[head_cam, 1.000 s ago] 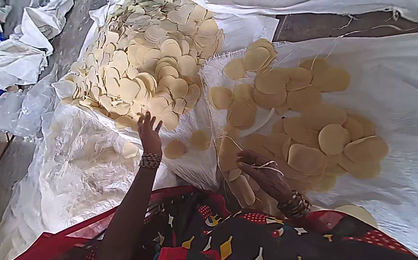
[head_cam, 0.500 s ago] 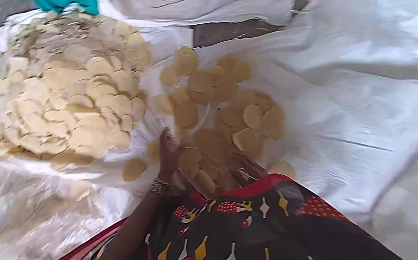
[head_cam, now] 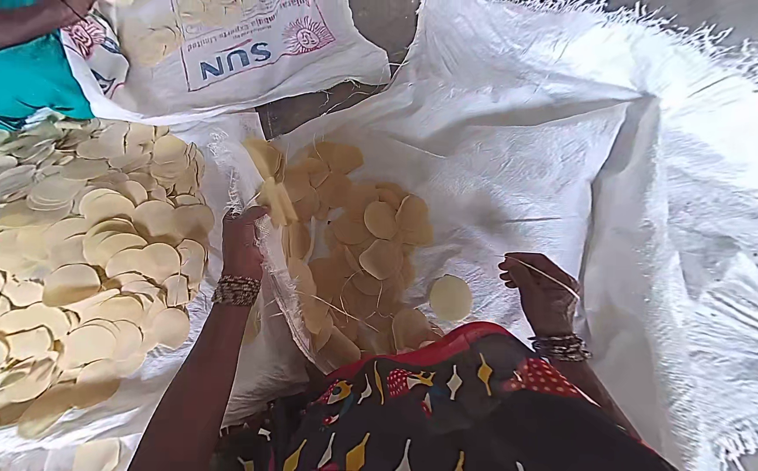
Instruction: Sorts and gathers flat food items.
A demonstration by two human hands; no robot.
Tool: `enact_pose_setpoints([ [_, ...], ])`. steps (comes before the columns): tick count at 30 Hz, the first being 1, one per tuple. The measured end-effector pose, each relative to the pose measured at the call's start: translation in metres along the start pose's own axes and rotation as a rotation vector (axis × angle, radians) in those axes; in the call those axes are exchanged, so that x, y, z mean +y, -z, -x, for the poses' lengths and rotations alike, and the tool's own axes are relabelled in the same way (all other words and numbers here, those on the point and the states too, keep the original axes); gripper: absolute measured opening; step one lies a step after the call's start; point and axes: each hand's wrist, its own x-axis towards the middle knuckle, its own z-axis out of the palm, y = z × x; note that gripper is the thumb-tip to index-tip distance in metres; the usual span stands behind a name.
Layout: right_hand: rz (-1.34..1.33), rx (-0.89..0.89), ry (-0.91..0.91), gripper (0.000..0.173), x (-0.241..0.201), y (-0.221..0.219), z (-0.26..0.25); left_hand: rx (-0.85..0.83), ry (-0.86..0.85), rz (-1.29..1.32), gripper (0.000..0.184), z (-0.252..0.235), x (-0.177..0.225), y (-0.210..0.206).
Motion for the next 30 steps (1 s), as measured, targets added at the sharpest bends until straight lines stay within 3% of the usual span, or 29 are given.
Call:
enact_pose_setpoints([
  [5,-0.036,0.017,-0.005,0.021,0.0,0.007,0.012,-0.344,-0.209,0.093,0.015,0.063,0.044,0.024],
  [8,-0.034,0.047,0.013,0.021,-0.001,0.015,0.013,-0.403,-0.424,0.148,0.013,0.063,0.056,0.042],
  [13,0.263,0.041,0.003,0.036,0.011,0.035,0.036,-0.101,-0.381,0.117,0.041,-0.018,0.048,0.062],
  [16,0.47,-0.123,-0.041,0.051,0.025,0.036,0.096,0.082,-0.314,-0.182,0.052,-0.052,0.023,0.071],
  [19,0.718,-0.045,0.034,0.043,0.044,0.018,0.173,-0.126,-0.226,-0.599,0.068,-0.065,-0.008,0.069],
  [20,0.804,-0.263,-0.251,0.046,-0.002,0.024,0.182,-0.244,-0.205,-0.749,0.072,-0.065,-0.019,0.068],
  [22,0.854,-0.316,-0.63,0.045,-0.063,0.027,0.193,-0.499,-0.161,-1.045,0.079,-0.046,-0.029,0.064],
  [23,0.785,-0.704,-0.923,0.052,-0.092,0.049,0.177,-0.609,-0.19,-1.123,0.073,-0.031,-0.034,0.063],
  [24,0.815,-0.336,-0.663,0.048,-0.056,0.04,0.221,-0.712,-0.254,-1.169,0.063,-0.017,-0.039,0.064],
  [25,0.863,-0.075,-0.366,0.049,-0.009,0.037,0.254,-0.807,-0.332,-1.208,0.056,-0.003,-0.042,0.066],
  [26,0.987,0.084,-0.083,0.059,0.035,0.043,0.273,-0.885,-0.411,-1.253,0.054,0.011,-0.044,0.068],
  [27,1.068,0.18,0.047,0.08,0.06,0.055,0.279,-0.95,-0.488,-1.303,0.057,0.024,-0.047,0.071],
  [28,1.092,0.258,0.056,0.094,0.072,0.07,0.277,-1.015,-0.551,-1.348,0.064,0.036,-0.049,0.074],
  [30,1.07,0.374,-0.161,0.114,0.082,0.103,0.266,-1.162,-0.625,-1.464,0.078,0.063,-0.048,0.078],
])
